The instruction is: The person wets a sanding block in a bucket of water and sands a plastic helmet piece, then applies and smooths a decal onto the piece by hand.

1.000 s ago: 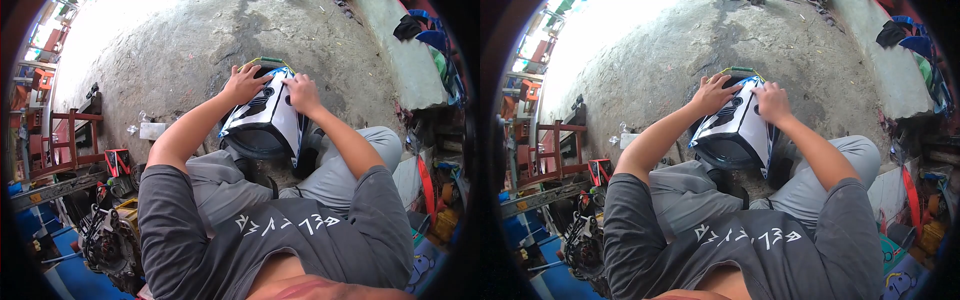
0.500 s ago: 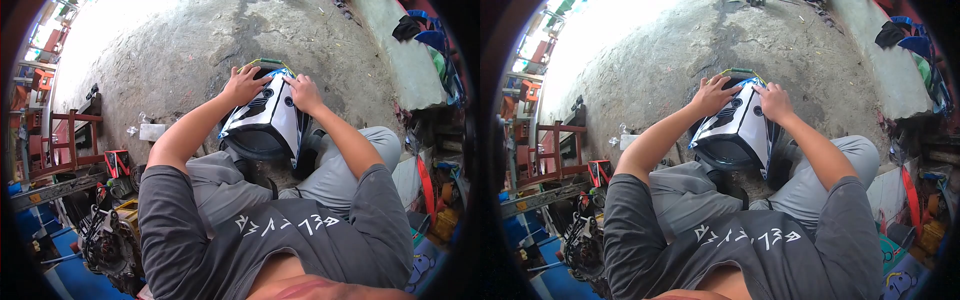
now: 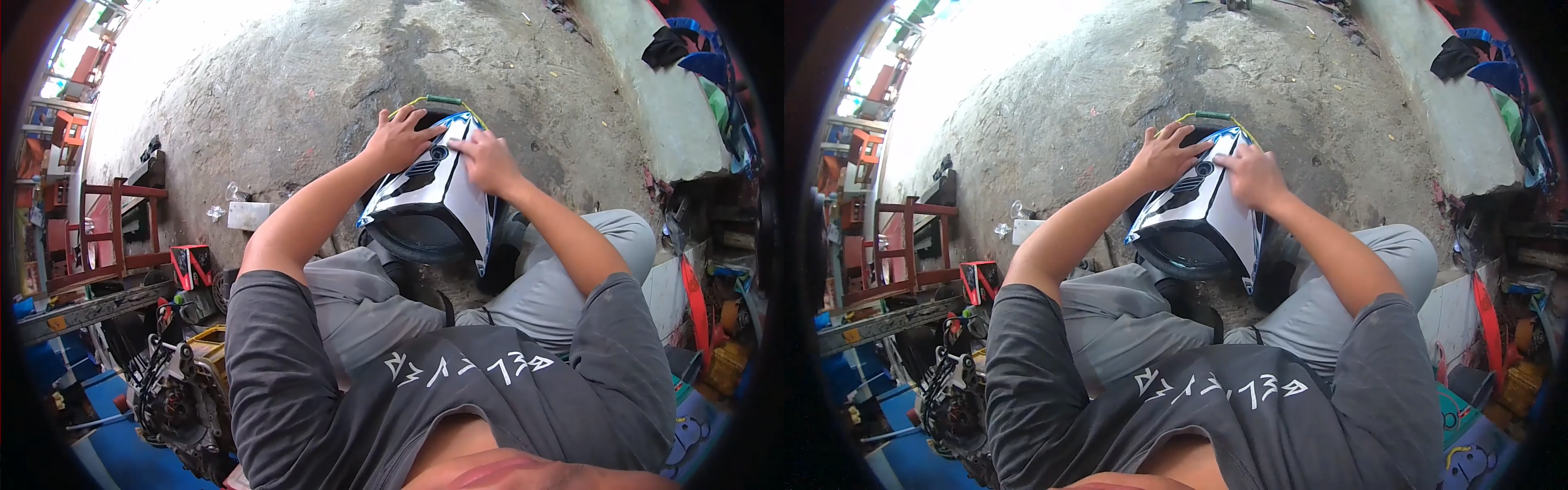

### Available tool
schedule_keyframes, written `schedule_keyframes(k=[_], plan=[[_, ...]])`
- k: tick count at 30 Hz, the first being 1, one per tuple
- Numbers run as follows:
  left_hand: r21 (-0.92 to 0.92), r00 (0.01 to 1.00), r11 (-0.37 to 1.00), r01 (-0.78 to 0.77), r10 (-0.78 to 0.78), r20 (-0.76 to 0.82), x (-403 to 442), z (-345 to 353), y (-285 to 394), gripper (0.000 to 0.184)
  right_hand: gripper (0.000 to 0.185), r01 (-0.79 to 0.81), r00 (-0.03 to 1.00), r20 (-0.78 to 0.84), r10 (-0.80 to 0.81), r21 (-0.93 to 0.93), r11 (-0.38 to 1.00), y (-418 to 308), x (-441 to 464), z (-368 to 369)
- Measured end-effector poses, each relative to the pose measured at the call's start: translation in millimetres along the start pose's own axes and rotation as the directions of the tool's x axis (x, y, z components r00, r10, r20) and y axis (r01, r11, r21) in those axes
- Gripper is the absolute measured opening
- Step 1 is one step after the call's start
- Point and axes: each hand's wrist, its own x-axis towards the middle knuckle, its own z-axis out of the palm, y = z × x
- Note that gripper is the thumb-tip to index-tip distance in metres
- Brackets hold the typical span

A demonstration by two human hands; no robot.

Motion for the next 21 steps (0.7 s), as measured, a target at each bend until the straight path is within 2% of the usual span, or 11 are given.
schedule_keyframes(k=[1, 4, 5, 8, 9, 13, 17, 21], plan=[[0.004, 1.000, 1.000, 0.000, 0.000, -0.003, 0.3, 0.7, -0.2, 0.050, 0.038, 0.055, 0.997, 0.051, -0.059, 0.082, 0.995, -4.9, -0.8, 1.7], [0.001, 1.000, 1.000, -0.005, 0.005, -0.014, -0.5, 3.1, -1.7, 0.050, 0.039, 0.091, 0.994, 0.058, -0.092, 0.012, 0.996, -9.9, -2.4, -3.3], [-0.002, 1.000, 1.000, -0.008, 0.008, -0.020, -0.8, 3.5, -1.8, 0.050, 0.040, 0.042, 0.996, 0.079, -0.043, 0.021, 0.999, -5.9, -0.2, -8.7], [0.012, 1.000, 1.000, 0.008, -0.008, 0.002, -0.9, 0.5, 1.1, 0.050, 0.039, -0.192, 0.981, -0.006, 0.192, -0.006, 0.981, 13.7, 4.3, -6.1], [0.026, 1.000, 1.000, 0.003, -0.003, -0.015, -0.8, 0.8, 0.9, 0.048, 0.038, -0.197, 0.980, 0.010, 0.197, -0.007, 0.980, 13.8, 5.0, -7.8], [0.041, 0.999, 0.999, -0.009, 0.011, -0.047, -1.9, 3.6, -0.2, 0.046, 0.031, 0.004, 0.999, 0.044, -0.008, 0.091, 0.996, -6.6, -2.7, 2.4], [0.001, 1.000, 1.000, -0.001, 0.001, -0.016, -0.4, 4.4, -1.1, 0.049, 0.032, 0.062, 0.997, 0.033, -0.063, 0.044, 0.997, -11.6, -2.7, -7.8], [0.024, 0.999, 1.000, -0.005, 0.006, -0.035, -1.2, 6.8, -2.2, 0.047, 0.032, -0.186, 0.981, -0.048, 0.187, 0.030, 0.982, 17.4, 7.6, -3.3]])
